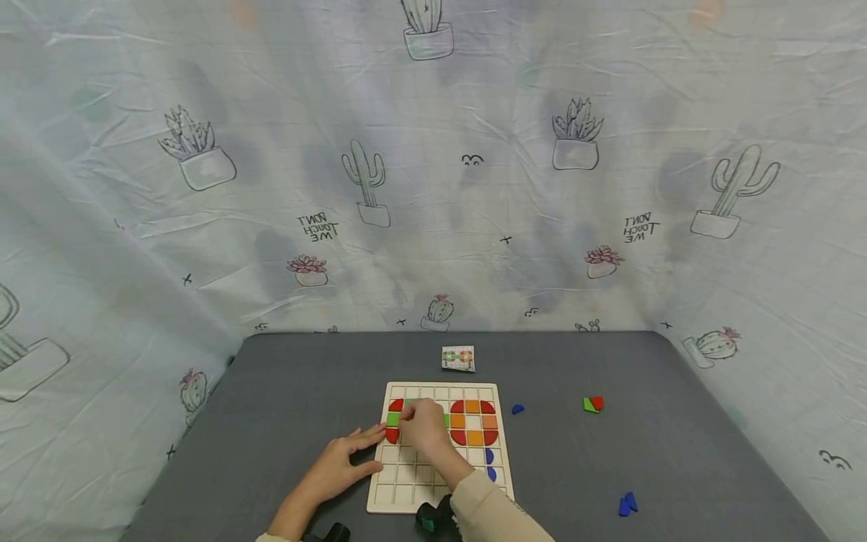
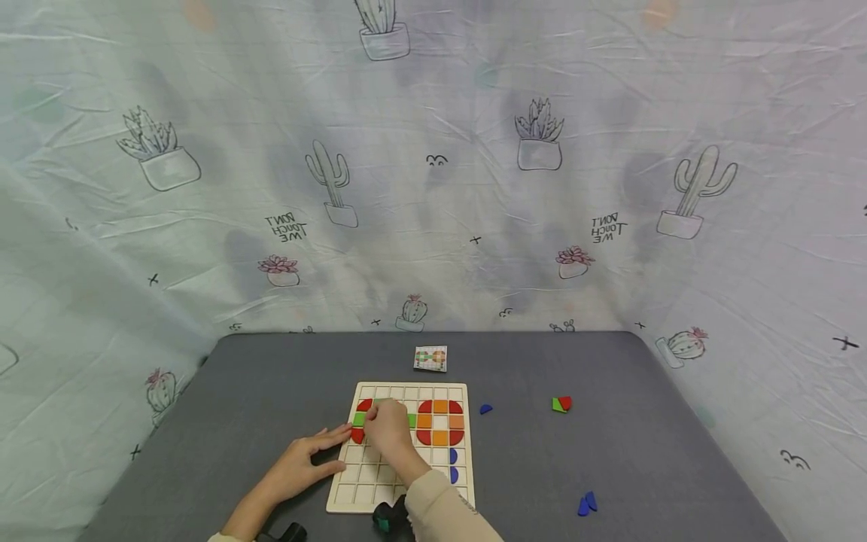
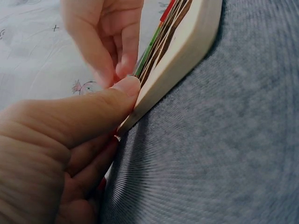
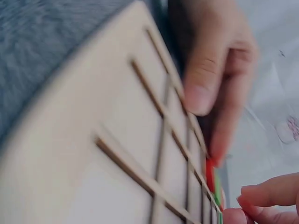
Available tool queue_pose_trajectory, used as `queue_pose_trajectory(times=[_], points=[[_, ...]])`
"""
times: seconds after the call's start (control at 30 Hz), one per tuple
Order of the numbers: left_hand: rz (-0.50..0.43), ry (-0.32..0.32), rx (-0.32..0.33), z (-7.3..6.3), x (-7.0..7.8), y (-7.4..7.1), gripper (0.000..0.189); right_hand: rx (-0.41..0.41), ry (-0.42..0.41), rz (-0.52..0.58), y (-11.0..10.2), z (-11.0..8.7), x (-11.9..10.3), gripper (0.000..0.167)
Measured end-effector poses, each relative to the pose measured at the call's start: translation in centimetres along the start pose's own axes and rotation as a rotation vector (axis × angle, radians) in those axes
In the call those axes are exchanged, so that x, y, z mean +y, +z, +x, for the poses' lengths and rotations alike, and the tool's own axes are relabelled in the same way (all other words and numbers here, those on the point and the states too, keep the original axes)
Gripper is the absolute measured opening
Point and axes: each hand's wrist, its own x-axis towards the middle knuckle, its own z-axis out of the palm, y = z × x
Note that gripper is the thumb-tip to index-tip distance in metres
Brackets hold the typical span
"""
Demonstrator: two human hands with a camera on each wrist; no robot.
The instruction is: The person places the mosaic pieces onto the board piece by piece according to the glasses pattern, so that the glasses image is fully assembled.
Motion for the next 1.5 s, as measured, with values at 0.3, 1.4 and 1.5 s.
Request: queue_pose_trajectory(times=[0.3,1.4,1.5], points=[[0.047,0.04,-0.017,0.0,-0.3,0.0,0.054,0.026,0.058,0.151,-4.2,0.0,0.9,0.006],[0.005,0.009,-0.016,-0.1,-0.1,0.1,0.055,0.304,0.277,-0.048,-21.9,-5.0,15.4,0.028],[-0.002,0.013,-0.011,-0.1,-0.1,0.1,0.055,0.312,0.285,-0.08,-22.6,-5.5,16.7,0.03]])
